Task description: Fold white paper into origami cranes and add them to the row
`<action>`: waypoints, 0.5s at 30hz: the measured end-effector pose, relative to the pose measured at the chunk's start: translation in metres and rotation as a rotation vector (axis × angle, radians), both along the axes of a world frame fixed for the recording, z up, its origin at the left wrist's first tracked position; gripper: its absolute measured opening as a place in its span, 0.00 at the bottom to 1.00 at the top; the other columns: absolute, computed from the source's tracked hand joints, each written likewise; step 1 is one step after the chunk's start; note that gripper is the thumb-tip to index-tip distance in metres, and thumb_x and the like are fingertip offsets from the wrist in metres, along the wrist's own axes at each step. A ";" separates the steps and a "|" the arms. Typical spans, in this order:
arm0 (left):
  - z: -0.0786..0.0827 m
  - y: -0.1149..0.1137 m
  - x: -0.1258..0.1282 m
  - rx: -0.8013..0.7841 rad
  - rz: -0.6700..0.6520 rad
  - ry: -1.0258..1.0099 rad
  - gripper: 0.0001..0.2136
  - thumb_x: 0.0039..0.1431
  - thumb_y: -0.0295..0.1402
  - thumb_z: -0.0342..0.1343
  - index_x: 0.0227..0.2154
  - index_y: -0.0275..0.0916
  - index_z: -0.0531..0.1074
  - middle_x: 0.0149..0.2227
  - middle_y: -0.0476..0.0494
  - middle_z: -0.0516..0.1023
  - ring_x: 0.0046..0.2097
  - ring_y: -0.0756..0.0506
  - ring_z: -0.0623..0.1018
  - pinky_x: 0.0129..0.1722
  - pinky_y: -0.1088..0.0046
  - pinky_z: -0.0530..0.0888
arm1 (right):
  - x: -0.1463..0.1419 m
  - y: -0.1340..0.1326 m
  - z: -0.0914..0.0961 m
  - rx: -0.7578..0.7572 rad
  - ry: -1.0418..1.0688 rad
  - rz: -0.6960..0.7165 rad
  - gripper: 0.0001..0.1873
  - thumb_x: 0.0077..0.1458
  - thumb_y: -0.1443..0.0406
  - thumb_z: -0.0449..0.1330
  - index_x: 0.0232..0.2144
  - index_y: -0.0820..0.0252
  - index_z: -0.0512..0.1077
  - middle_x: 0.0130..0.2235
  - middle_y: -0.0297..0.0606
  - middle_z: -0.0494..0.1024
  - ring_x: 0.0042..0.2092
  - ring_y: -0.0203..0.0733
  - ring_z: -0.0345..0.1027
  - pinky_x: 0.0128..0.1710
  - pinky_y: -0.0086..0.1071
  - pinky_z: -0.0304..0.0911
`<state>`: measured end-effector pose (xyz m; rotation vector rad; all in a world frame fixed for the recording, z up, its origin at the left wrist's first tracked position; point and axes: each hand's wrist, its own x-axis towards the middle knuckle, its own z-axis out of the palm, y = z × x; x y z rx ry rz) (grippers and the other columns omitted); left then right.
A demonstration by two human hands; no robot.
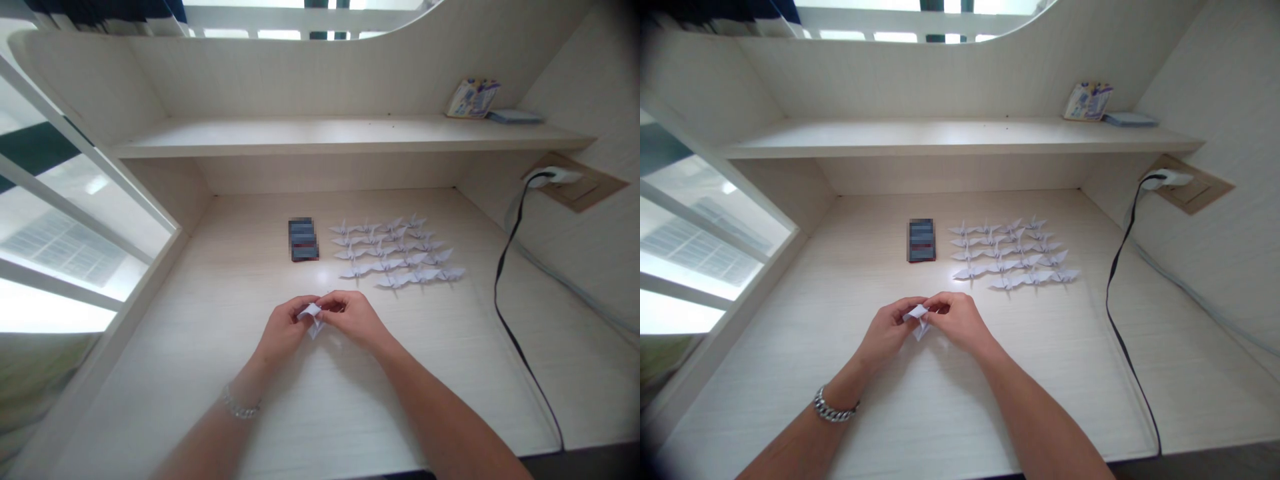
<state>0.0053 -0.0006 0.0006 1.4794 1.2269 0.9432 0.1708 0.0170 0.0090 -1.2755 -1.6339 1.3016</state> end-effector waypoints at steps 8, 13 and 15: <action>-0.007 -0.001 0.000 -0.123 0.035 -0.069 0.18 0.49 0.31 0.57 0.46 0.37 0.73 0.45 0.41 0.78 0.44 0.42 0.76 0.44 0.67 0.71 | -0.004 0.002 -0.008 -0.078 0.051 -0.102 0.10 0.43 0.66 0.60 0.30 0.62 0.78 0.30 0.39 0.80 0.34 0.42 0.73 0.34 0.31 0.65; -0.006 -0.001 0.001 -0.175 0.058 -0.112 0.18 0.49 0.34 0.59 0.44 0.34 0.73 0.43 0.38 0.78 0.42 0.41 0.76 0.41 0.67 0.72 | -0.005 0.002 -0.006 -0.096 0.074 -0.058 0.09 0.43 0.66 0.60 0.29 0.62 0.78 0.30 0.39 0.80 0.33 0.42 0.73 0.34 0.32 0.65; -0.004 -0.001 0.001 -0.158 0.064 -0.122 0.16 0.49 0.34 0.58 0.42 0.34 0.74 0.41 0.38 0.78 0.42 0.41 0.76 0.40 0.68 0.72 | -0.006 0.001 -0.005 -0.092 0.084 -0.056 0.10 0.44 0.67 0.60 0.30 0.62 0.78 0.30 0.39 0.80 0.33 0.43 0.73 0.35 0.33 0.66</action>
